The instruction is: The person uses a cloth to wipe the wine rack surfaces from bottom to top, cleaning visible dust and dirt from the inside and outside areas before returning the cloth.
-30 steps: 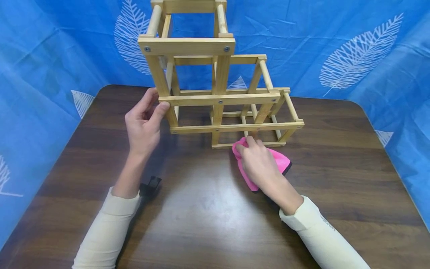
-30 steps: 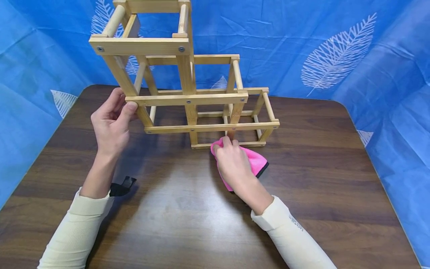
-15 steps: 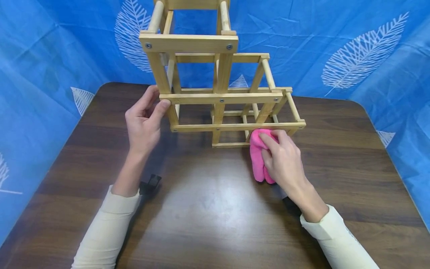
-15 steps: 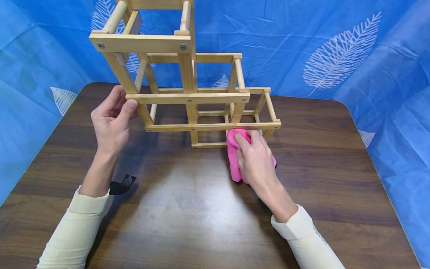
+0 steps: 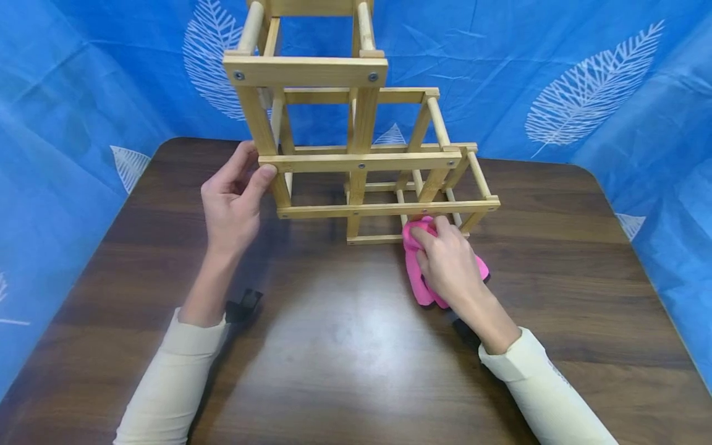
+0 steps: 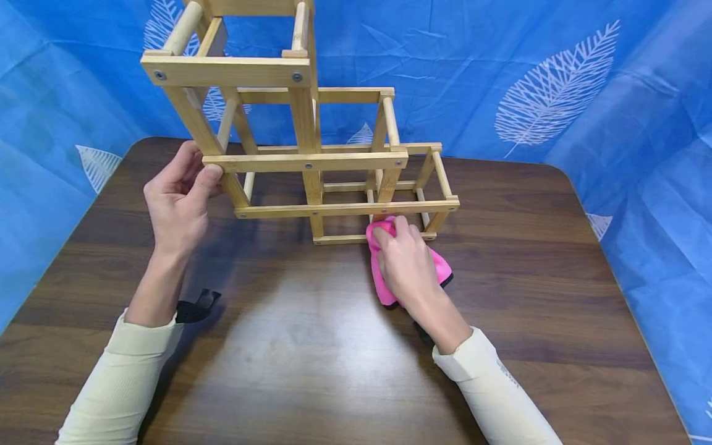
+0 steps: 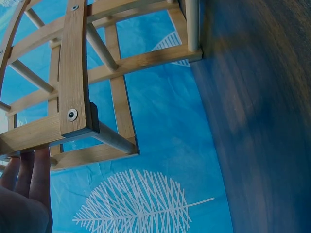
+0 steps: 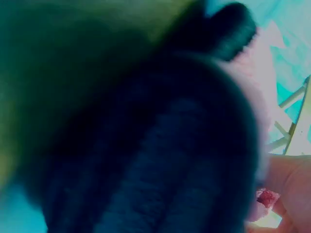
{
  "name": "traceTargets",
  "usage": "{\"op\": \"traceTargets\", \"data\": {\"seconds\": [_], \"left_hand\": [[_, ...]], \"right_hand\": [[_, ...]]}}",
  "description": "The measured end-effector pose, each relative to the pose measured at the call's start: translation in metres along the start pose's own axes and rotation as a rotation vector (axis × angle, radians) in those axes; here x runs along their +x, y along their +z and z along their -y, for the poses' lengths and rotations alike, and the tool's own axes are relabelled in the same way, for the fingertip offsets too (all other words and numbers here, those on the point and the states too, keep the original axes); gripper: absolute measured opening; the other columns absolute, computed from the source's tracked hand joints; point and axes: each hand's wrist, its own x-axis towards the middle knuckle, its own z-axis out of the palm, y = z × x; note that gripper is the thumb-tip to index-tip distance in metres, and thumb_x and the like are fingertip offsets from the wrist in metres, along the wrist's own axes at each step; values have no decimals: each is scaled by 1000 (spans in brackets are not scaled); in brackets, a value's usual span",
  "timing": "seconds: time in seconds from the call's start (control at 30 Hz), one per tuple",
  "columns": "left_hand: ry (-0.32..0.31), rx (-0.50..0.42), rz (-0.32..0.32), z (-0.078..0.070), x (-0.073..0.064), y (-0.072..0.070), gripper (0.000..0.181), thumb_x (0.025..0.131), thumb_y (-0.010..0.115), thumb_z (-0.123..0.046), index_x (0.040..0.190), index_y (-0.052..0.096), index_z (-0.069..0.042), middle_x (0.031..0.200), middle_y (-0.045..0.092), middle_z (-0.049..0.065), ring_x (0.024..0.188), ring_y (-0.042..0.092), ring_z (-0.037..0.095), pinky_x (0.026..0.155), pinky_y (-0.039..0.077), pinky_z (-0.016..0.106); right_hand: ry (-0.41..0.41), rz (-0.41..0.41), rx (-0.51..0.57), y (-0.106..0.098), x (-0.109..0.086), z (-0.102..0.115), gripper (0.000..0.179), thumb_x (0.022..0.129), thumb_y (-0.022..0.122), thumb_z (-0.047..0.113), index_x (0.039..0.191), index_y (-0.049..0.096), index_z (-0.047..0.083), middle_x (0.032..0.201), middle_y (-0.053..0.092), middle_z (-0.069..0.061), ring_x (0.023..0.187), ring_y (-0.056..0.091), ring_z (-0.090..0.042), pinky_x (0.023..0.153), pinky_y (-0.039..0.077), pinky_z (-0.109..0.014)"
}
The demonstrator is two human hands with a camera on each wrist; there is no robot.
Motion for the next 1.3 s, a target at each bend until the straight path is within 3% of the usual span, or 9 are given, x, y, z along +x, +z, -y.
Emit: {"op": "traceTargets", "data": {"seconds": [0.27, 0.4, 0.7, 0.9, 1.07, 1.2, 1.3], "left_hand": [[13, 34, 4, 1, 0, -2, 34, 92, 68, -3, 126, 68, -6, 116, 70, 9, 79, 69, 14, 73, 57, 24], [5, 29, 5, 2, -2, -2, 34, 92, 68, -3, 125, 68, -6, 115, 71, 9, 79, 69, 14, 74, 57, 24], [4, 10, -8, 2, -1, 0, 32, 93, 67, -3, 125, 68, -3, 115, 70, 11, 78, 69, 13, 73, 57, 23], [-7, -4, -18, 3, -1, 0, 32, 92, 67, -3, 125, 68, -2, 117, 69, 13, 84, 71, 14, 76, 57, 24], [0, 5, -15, 3, -1, 0, 31, 93, 67, -2, 124, 68, -2, 115, 70, 12, 81, 70, 14, 74, 57, 24], [3, 8, -18, 2, -1, 0, 31, 93, 67, -1, 123, 68, -1, 115, 70, 12, 79, 69, 13, 72, 57, 23], [-11, -1, -14, 2, -1, 0, 32, 92, 67, 0, 124, 67, -1, 116, 70, 12, 81, 69, 13, 74, 57, 23]], "right_hand": [[-15, 40, -3, 4, 0, -2, 29, 80, 69, -6, 108, 71, 1, 99, 57, -23, 77, 58, -37, 67, 52, -47], [-22, 15, 15, 1, -3, -4, 29, 80, 68, -6, 107, 71, 1, 98, 57, -23, 77, 57, -36, 66, 52, -48], [23, -145, 37, -29, -25, -16, 36, 75, 68, -9, 110, 73, 0, 105, 58, -29, 85, 60, -42, 70, 52, -58], [111, -250, 71, -59, -35, -28, 36, 78, 67, -9, 113, 71, -4, 103, 59, -26, 73, 60, -34, 59, 48, -49], [196, -405, 77, -81, -35, -38, 32, 83, 65, -5, 115, 70, -5, 104, 60, -28, 78, 57, -37, 64, 38, -35], [256, -518, 93, -82, -30, -46, 31, 86, 65, 1, 116, 70, -5, 106, 59, -30, 92, 57, -42, 69, 32, -27], [286, -524, 122, -73, -28, -51, 33, 85, 67, -1, 118, 67, -7, 110, 57, -31, 98, 55, -43, 70, 33, -30]]}}
